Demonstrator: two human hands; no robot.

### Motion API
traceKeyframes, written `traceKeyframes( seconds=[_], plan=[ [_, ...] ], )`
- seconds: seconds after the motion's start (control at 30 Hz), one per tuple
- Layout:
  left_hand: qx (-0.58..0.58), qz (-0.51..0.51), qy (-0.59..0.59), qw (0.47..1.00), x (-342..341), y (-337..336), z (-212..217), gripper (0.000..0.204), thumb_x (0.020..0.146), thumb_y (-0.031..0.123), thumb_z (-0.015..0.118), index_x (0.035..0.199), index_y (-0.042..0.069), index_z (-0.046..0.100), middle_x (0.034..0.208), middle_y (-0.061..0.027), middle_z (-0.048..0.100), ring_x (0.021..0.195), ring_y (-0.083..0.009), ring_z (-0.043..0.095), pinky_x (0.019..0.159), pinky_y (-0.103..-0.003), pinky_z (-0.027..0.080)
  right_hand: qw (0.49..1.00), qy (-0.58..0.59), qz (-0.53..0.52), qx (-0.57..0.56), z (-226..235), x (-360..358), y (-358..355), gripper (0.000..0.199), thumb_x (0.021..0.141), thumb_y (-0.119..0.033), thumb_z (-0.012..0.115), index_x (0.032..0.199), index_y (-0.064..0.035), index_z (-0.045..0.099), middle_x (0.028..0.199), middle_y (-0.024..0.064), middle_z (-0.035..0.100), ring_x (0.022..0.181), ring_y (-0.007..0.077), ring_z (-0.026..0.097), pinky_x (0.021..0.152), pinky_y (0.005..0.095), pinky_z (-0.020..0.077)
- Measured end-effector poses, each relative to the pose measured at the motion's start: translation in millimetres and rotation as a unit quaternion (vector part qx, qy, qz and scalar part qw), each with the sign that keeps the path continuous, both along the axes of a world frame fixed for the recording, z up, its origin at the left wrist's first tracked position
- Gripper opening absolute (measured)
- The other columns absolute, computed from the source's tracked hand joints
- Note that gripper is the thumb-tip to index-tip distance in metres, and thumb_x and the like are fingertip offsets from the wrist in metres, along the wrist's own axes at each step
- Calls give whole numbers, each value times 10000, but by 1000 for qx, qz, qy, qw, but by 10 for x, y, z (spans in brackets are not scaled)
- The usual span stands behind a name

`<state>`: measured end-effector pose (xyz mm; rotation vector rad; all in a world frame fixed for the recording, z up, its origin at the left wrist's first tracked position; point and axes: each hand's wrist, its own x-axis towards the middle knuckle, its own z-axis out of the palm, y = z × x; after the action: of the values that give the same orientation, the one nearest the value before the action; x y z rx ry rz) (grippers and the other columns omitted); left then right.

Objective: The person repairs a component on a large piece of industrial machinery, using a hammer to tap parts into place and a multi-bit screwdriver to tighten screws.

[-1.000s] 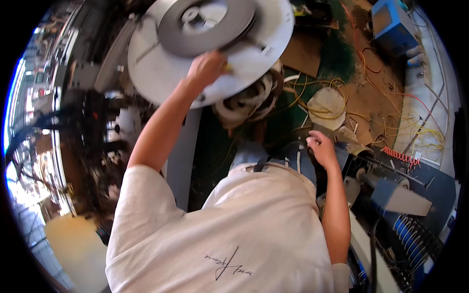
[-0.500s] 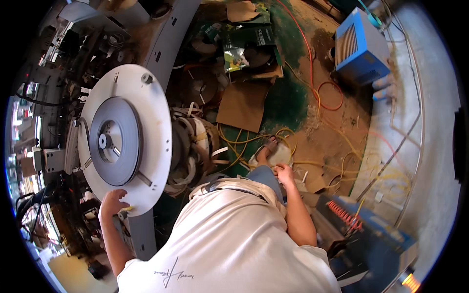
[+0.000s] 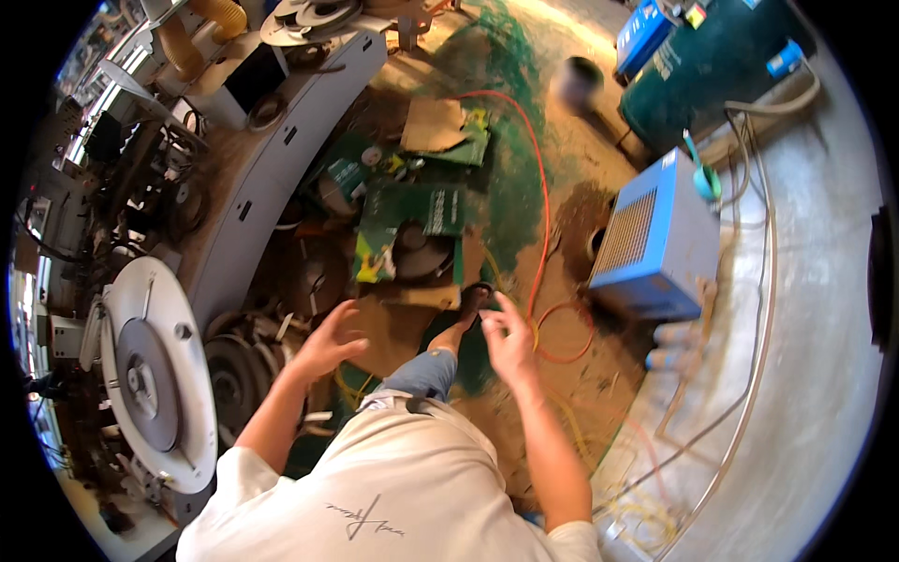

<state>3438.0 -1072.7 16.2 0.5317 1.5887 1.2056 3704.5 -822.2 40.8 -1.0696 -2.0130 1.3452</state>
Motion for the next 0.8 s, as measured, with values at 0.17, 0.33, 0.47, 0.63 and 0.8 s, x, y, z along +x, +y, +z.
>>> traceKeyframes(
  seconds=[0.17, 0.33, 0.47, 0.63, 0.8],
  plan=[
    [175, 60, -462, 867, 555, 3050, -861, 592, 1081, 497, 457, 1474, 55, 474, 1553, -170, 466, 1408, -297, 498, 1179, -453, 408, 905, -4, 276, 325, 740, -1165, 1343, 458, 998, -355, 617, 1362, -77, 640, 1442, 126, 609, 1403, 346, 506, 1177, 557, 332],
    [120, 46, -550, 825, 504, 5598, 651, 621, 1076, 591, 409, 1497, 141, 481, 1450, -76, 560, 1325, -228, 545, 1115, -416, 442, 940, -72, 124, 310, 332, -1191, 4044, 499, 1034, -432, 476, 1333, -76, 658, 1370, 126, 658, 1372, 373, 526, 1180, 569, 289],
    [351, -107, -387, 846, -42, 6854, 1334, 636, 1090, 532, 427, 1512, 62, 500, 1489, -102, 557, 1380, -260, 519, 1188, -431, 358, 966, -150, -22, -211, -566, -785, 5773, 498, 1028, -414, 498, 1375, -74, 610, 1301, 131, 676, 1310, 346, 570, 1128, 497, 399],
    [459, -182, 305, 814, -415, 8888, 1124, 503, 1039, 423, 580, 1404, 77, 606, 1518, -134, 534, 1426, -340, 464, 1204, -504, 303, 835, 247, -71, -487, -758, -1489, 7096, 570, 1050, -517, 450, 1375, -68, 582, 1346, 144, 641, 1303, 332, 562, 1118, 482, 426],
    [-72, 4, 456, 887, -1976, 10499, -976, 495, 926, 376, 639, 1363, 143, 653, 1418, -135, 623, 1237, -370, 613, 1071, -529, 427, 702, 227, -65, -672, 65, -3181, 8942, 765, 1062, -653, 334, 1362, -4, 607, 1428, 216, 590, 1352, 376, 517, 1177, 524, 375]
  ],
)
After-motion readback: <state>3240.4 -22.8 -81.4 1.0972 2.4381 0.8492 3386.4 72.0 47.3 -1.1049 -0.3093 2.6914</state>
